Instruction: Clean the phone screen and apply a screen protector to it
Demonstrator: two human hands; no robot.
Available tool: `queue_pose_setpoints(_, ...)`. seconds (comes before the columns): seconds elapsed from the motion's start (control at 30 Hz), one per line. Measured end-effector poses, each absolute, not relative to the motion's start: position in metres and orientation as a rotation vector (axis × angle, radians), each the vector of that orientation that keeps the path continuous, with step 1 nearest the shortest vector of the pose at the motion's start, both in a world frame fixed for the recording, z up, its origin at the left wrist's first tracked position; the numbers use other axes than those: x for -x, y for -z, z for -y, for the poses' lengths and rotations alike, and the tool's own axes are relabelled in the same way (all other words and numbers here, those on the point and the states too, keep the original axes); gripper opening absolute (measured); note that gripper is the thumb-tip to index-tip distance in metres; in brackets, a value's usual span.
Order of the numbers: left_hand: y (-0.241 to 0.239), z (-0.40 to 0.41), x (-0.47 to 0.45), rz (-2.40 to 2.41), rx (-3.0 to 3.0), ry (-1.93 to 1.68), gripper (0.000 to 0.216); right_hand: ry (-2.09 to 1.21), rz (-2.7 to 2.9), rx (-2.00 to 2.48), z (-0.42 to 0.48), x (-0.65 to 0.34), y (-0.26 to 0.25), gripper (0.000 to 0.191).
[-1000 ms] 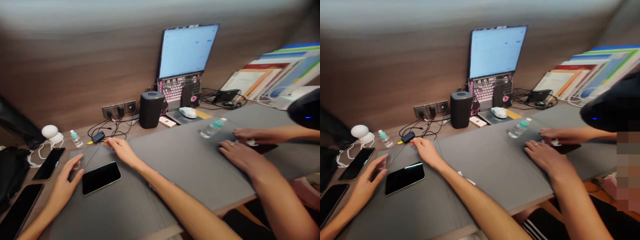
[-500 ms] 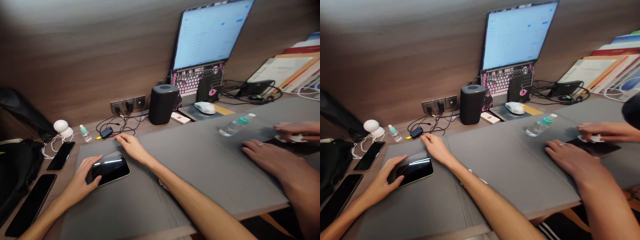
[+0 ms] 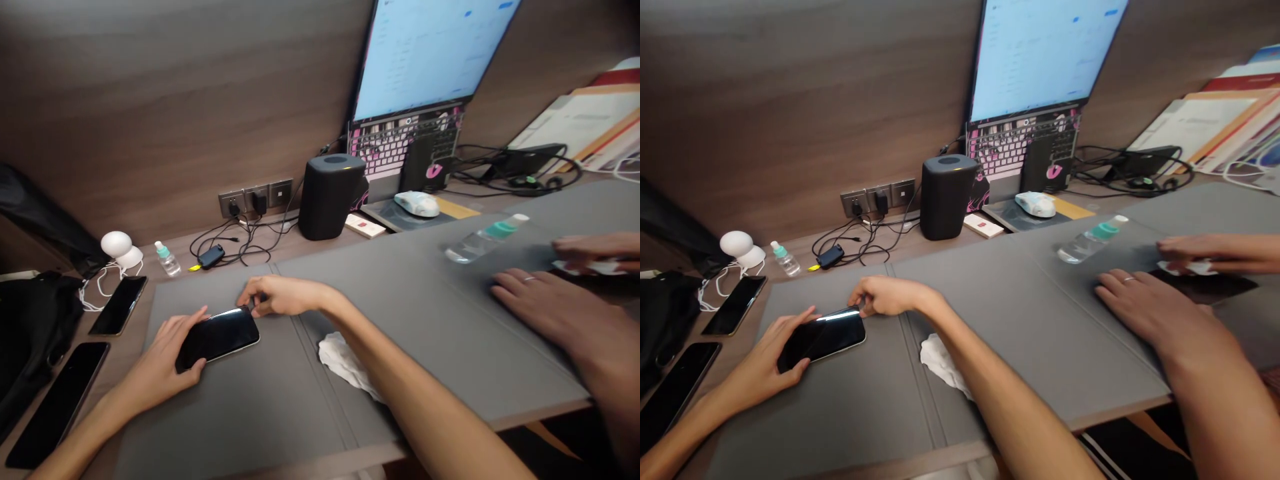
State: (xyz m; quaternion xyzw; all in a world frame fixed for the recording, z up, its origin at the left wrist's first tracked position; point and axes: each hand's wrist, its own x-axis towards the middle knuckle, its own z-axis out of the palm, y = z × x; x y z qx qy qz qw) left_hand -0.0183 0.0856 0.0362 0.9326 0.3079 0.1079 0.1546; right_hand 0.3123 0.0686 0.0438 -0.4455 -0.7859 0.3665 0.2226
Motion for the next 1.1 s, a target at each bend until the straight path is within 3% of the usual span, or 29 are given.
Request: queue_pose_setpoints(1.1,-0.037,-0.089,0.017,-0.771,-2.832,-0.222,0.067,-1.062,2.058,1.320,-0.068,-0.303,-0.040,0.021)
